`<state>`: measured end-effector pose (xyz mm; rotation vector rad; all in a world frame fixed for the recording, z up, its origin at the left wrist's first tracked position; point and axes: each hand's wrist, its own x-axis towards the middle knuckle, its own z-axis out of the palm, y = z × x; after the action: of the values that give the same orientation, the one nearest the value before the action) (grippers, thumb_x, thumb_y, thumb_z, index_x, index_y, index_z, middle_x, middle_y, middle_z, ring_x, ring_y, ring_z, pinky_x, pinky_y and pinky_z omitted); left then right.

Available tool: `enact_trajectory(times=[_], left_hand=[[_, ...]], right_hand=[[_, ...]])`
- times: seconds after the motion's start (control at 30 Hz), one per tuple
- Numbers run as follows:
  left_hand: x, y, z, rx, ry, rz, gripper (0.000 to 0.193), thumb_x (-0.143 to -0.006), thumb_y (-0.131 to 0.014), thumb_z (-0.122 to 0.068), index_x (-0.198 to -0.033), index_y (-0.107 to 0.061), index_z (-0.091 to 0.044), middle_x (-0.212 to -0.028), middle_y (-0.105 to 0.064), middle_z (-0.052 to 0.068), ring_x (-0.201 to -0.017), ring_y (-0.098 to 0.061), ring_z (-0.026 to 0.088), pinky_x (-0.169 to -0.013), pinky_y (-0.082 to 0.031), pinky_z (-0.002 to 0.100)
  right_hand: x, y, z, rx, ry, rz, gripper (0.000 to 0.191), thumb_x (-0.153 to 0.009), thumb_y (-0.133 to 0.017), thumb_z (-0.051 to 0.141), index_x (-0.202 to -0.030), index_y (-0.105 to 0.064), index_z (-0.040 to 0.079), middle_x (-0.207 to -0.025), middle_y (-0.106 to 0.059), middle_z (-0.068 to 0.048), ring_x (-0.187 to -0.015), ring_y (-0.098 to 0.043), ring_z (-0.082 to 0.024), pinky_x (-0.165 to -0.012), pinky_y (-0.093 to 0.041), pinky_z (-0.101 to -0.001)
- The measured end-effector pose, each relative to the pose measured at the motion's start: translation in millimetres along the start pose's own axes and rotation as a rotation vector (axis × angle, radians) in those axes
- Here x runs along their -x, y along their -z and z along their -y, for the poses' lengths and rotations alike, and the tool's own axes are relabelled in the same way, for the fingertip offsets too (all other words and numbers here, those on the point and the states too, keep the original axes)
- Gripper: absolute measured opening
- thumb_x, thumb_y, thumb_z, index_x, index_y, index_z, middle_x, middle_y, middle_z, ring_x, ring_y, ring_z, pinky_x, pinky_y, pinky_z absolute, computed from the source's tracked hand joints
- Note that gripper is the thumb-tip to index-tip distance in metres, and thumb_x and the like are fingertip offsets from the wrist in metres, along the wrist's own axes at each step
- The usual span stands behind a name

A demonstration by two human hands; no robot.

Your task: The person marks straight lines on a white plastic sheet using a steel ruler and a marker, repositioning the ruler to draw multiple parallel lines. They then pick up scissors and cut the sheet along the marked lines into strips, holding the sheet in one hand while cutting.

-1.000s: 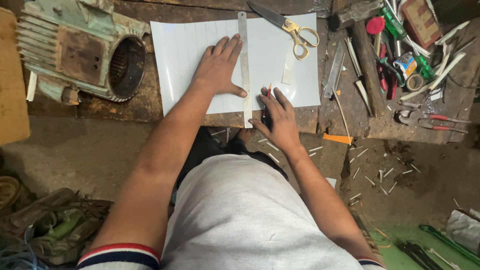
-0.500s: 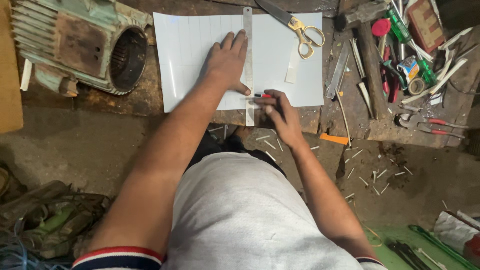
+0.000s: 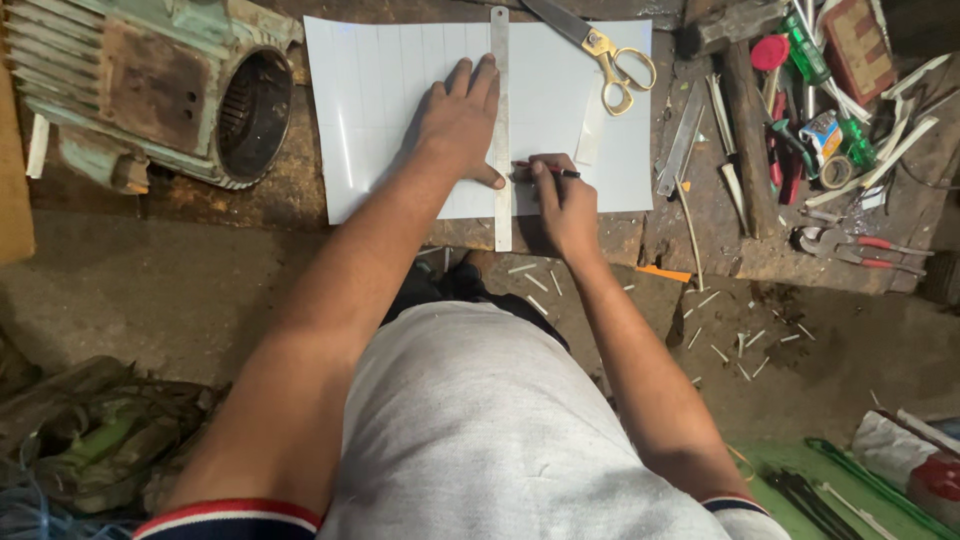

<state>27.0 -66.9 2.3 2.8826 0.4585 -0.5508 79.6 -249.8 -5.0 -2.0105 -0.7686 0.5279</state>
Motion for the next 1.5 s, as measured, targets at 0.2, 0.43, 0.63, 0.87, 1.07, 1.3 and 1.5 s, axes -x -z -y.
enact_trajectory(times=[0.2, 0.43, 0.63, 0.87, 1.07, 1.3, 1.5], left_hand=[[-4, -9, 7, 0.008, -0.013, -0.018, 0.144, -0.051, -0.092, -0.07, -0.154, -0.031, 0.009, -0.165, -0.018, 0.022, -0.149, -0.02, 0.042, -0.111, -0.037, 0.058], [-10, -6, 14, -0.016, -0.01, 0.035, 0.145, -0.051, -0.091, -0.071, -0.154, -0.028, 0.009, -0.164, -0.014, 0.024, -0.149, -0.017, 0.045, -0.109, -0.036, 0.059], [-18, 3, 15, -0.025, 0.013, 0.072, 0.146, -0.051, -0.092, -0.069, -0.155, -0.025, 0.009, -0.164, -0.013, 0.023, -0.148, -0.017, 0.045, -0.109, -0.036, 0.058], [-21, 6, 11, -0.084, 0.024, 0.095, 0.145, -0.051, -0.093, -0.068, -0.155, -0.028, 0.01, -0.164, -0.015, 0.025, -0.148, -0.02, 0.047, -0.109, -0.038, 0.055], [-14, 2, 18, -0.052, 0.01, 0.075, 0.146, -0.049, -0.094, -0.068, -0.155, -0.028, 0.009, -0.164, -0.015, 0.024, -0.148, -0.021, 0.046, -0.108, -0.038, 0.056], [2, -2, 8, -0.16, 0.075, 0.097, 0.134, -0.053, -0.093, -0.064, -0.149, -0.037, 0.01, -0.162, -0.021, 0.024, -0.147, -0.021, 0.043, -0.113, -0.029, 0.055], [53, -50, 0, -0.158, 0.034, -0.358, 0.037, -0.092, -0.066, -0.02, -0.126, -0.068, -0.003, -0.146, -0.053, 0.017, -0.139, -0.042, 0.038, -0.114, -0.034, 0.054]], right_hand=[[35, 7, 0, 0.323, 0.16, 0.102, 0.02, -0.1, -0.068, 0.017, -0.116, -0.075, 0.006, -0.091, -0.073, -0.022, -0.083, -0.07, -0.039, -0.075, -0.054, -0.0449], [35, 5, 11, 0.281, 0.176, 0.056, 0.026, -0.102, -0.067, 0.015, -0.127, -0.071, 0.012, -0.104, -0.073, -0.02, -0.093, -0.072, -0.035, -0.08, -0.056, -0.0431], [-65, -21, 45, 0.381, 0.25, -0.037, 0.041, -0.095, -0.069, 0.012, -0.136, -0.068, 0.018, -0.096, -0.073, -0.018, -0.084, -0.07, -0.038, -0.073, -0.056, -0.0445], [-132, -21, 65, 0.298, 0.235, 0.026, 0.032, -0.103, -0.068, 0.018, -0.135, -0.067, 0.018, -0.098, -0.074, -0.016, -0.085, -0.072, -0.038, -0.073, -0.057, -0.0438], [-6, 3, 43, 0.438, 0.157, 0.219, 0.039, -0.094, -0.07, 0.012, -0.132, -0.067, 0.017, -0.103, -0.071, -0.021, -0.094, -0.069, -0.041, -0.083, -0.054, -0.0493], [-11, 36, -4, 0.638, 0.318, -0.039, 0.046, -0.092, -0.066, 0.01, -0.138, -0.061, 0.01, -0.14, -0.065, -0.012, -0.135, -0.051, -0.037, -0.112, -0.04, -0.0486], [41, 39, -38, 0.678, 0.485, 0.093, 0.051, -0.092, -0.059, 0.012, -0.143, -0.056, 0.002, -0.152, -0.052, -0.019, -0.144, -0.042, -0.042, -0.115, -0.033, -0.057]])
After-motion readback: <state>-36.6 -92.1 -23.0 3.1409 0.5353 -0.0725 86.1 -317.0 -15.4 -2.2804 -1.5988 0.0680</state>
